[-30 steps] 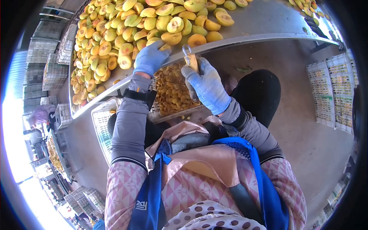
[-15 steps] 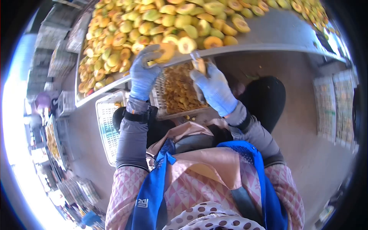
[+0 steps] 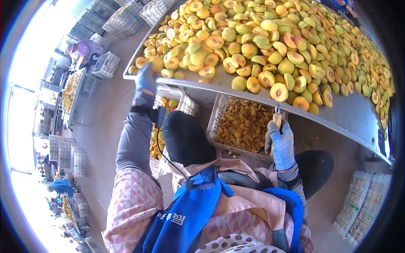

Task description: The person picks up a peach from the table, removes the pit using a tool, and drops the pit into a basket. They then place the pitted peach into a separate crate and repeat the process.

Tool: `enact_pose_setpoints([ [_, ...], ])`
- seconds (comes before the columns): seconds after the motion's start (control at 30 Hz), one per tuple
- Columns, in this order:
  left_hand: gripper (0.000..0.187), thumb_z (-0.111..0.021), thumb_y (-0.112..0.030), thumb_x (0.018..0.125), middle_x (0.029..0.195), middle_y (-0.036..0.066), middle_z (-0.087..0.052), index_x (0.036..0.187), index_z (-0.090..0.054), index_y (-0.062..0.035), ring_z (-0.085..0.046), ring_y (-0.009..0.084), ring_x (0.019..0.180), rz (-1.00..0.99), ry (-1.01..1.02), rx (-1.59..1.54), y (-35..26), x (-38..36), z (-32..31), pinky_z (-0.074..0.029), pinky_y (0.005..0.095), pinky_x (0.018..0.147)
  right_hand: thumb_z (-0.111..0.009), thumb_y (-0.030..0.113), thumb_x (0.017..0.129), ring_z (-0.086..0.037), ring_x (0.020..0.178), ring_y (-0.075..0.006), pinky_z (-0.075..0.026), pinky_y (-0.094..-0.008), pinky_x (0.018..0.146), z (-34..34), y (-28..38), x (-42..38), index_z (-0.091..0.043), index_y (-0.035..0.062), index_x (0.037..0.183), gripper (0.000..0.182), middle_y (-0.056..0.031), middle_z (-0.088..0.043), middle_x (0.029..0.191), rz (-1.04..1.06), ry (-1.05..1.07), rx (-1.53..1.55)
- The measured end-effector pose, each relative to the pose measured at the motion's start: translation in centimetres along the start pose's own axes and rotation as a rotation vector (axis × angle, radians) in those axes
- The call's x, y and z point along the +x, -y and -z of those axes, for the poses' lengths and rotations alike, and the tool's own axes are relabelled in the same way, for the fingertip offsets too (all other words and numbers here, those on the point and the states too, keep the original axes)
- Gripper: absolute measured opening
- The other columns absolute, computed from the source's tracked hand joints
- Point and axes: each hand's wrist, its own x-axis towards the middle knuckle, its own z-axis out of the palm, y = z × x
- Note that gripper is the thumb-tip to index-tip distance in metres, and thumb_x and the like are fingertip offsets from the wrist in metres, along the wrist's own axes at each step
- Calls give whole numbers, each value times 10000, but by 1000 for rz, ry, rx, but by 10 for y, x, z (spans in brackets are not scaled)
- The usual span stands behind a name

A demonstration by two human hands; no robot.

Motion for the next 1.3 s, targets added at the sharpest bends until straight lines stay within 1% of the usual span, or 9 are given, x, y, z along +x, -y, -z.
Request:
enact_pose_setpoints([
  [0.1,415,-613,-67,905,1140,99,-622,1311,-534,-25,-636,221,933,-148,-315,38,-25,50,21,-553,359,776,-575,222,982,-440,376,-96,-369,-241,340,-3,-3,7,-483,68,1046,191,-12,-497,573,-27,-12,-44],
  [0.27,555,-605,-18,861,1100,89,-628,1402,-479,-41,-612,144,828,-167,-333,77,-4,57,24,-500,250,696,-578,216,981,-448,376,-100,-373,-244,334,-10,-4,12,-481,69,1020,180,-14,-500,572,-42,7,-23],
  [0.43,305,-696,-72,807,897,12,-669,1105,-696,-3,-580,85,707,-140,-23,331,54,28,-8,-476,242,604,-584,203,978,-448,378,-103,-370,-247,332,-13,-8,14,-485,62,1029,179,-13,-498,574,-64,10,-49],
  [0.6,254,-678,-152,811,873,96,-719,1047,-715,-67,-686,232,805,-352,254,862,53,-22,-115,-538,326,765,-611,162,958,-466,454,-71,-388,-234,411,-14,2,10,-519,92,983,119,27,-489,609,-115,34,-6],
  [0.77,247,-677,-172,866,875,60,-712,1083,-702,-57,-624,111,719,-213,608,1006,59,-63,-198,-517,255,678,-644,213,923,-563,569,-161,-443,-327,514,6,-27,17,-562,30,1018,222,-64,-576,673,49,-71,-301],
  [0.83,325,-696,-271,850,904,87,-711,1114,-696,-80,-660,165,764,-110,647,1124,54,-91,-235,-529,294,717,-652,246,911,-592,609,-206,-465,-369,554,5,-17,13,-566,9,1066,297,-109,-608,707,-45,-80,-303],
  [0.93,396,-674,-442,806,1037,153,-686,975,-727,-88,-664,303,969,-400,623,1376,53,-118,-274,-533,416,816,-634,227,926,-603,662,-205,-486,-356,612,9,-8,5,-565,-3,1130,315,-115,-623,777,-2,-69,-296],
  [1.07,440,-713,-433,784,1110,157,-616,1054,-690,-86,-619,309,1054,-221,621,1784,52,-130,-319,-506,406,872,-627,237,934,-636,806,-264,-506,-376,740,14,-12,5,-554,-12,1188,363,-173,-641,947,116,-66,-318],
  [1.3,390,-760,-335,730,921,167,-670,993,-651,-69,-653,348,826,-283,489,1364,80,-124,-290,-528,411,771,-635,228,926,-647,885,-308,-509,-392,792,18,0,1,-544,-16,1203,380,-188,-647,1022,262,-90,-390],
])
